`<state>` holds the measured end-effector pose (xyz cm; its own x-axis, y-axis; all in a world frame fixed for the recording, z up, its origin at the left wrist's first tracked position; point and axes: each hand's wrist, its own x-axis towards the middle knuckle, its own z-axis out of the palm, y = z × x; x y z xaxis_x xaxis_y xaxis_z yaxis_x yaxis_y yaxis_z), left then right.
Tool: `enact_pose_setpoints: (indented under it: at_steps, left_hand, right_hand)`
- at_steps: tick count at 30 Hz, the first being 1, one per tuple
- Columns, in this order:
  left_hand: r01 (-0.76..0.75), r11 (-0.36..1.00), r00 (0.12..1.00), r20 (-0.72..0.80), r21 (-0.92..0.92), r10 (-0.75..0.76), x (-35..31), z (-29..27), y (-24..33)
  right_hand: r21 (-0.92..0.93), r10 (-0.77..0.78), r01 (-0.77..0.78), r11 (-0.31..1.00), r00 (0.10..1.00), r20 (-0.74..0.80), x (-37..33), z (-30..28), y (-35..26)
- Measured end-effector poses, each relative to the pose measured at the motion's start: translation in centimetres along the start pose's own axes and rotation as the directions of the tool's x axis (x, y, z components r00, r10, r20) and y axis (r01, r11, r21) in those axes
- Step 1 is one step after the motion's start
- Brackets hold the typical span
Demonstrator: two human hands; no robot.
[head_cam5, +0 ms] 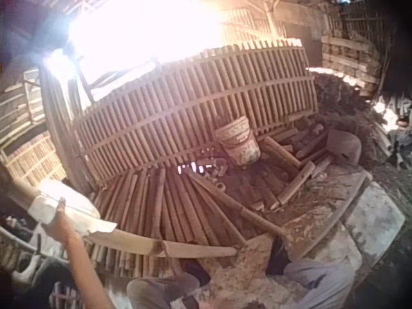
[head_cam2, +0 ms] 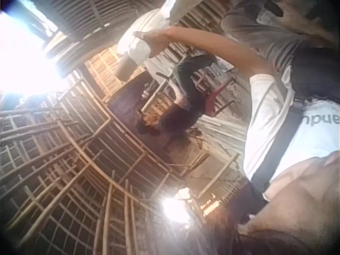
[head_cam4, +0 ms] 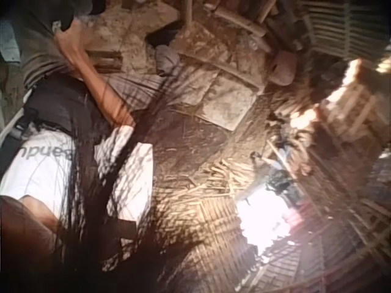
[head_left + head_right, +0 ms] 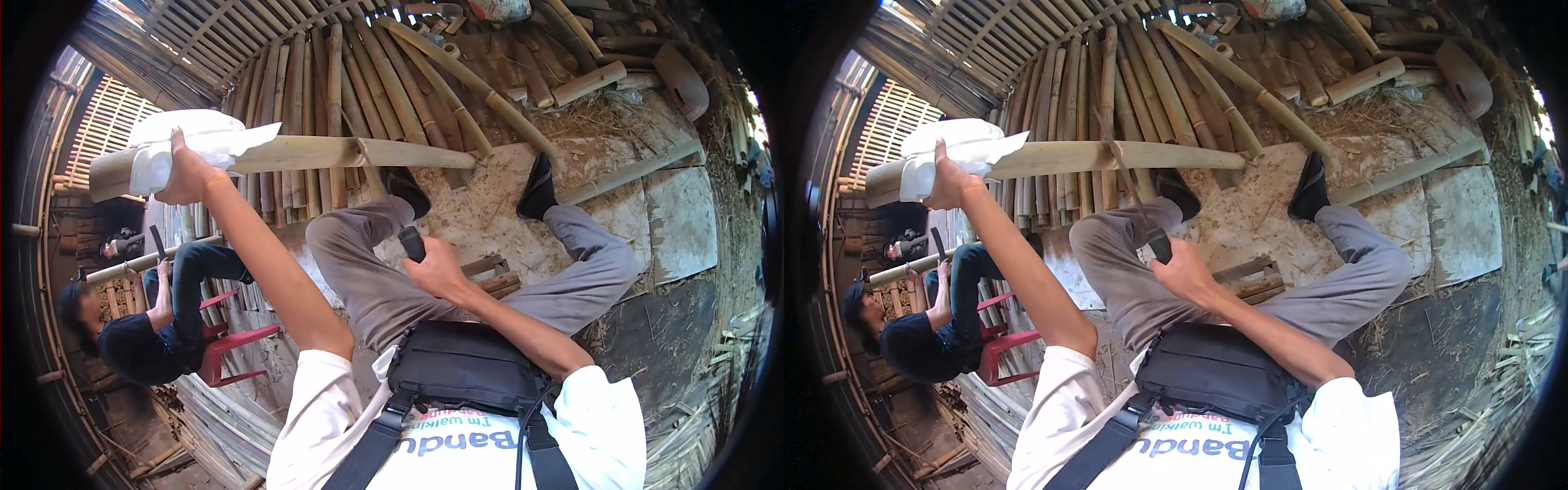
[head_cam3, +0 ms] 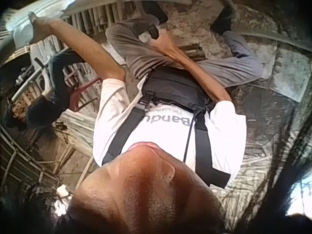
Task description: Shaving or carving the end of a bamboo pole using a large machete and a styrofoam container for protection.
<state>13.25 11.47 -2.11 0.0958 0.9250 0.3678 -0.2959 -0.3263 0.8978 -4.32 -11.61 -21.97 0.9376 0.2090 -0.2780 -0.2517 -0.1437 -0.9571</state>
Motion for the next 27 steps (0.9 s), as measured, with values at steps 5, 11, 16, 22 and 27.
enact_pose_setpoints:
  at_steps: [5, 11, 16, 22, 27]
  left_hand:
    - [0.038, 0.980, 0.995, -0.093, 0.195, -0.020, 0.5, -0.8, -0.6]
    - [0.037, 0.998, 0.996, -0.083, 0.041, -0.034, 3.5, -4.2, -3.1]
    - [0.042, 0.999, 0.992, -0.118, 0.019, -0.039, 2.5, -4.4, -1.5]
    - [-0.007, 0.995, 1.000, 0.006, -0.102, 0.008, 3.5, -6.8, -2.9]
    - [-0.028, 1.000, 0.999, 0.023, -0.009, 0.029, -0.4, -4.2, -0.5]
  right_hand:
    - [-0.030, -0.122, 0.121, 0.992, 0.992, -0.039, 2.6, 0.5, 3.6]
    - [-0.134, -0.053, 0.070, 0.988, 0.991, 0.122, 2.4, -0.4, -2.1]
    - [-0.139, -0.100, 0.112, 0.984, 0.991, 0.093, 4.8, 0.7, 0.7]
    - [-0.186, 0.194, -0.170, 0.968, 0.973, 0.121, 6.4, -1.7, 1.1]
    - [-0.095, -0.135, 0.144, 0.985, 0.987, 0.089, 3.6, -0.8, 0.0]
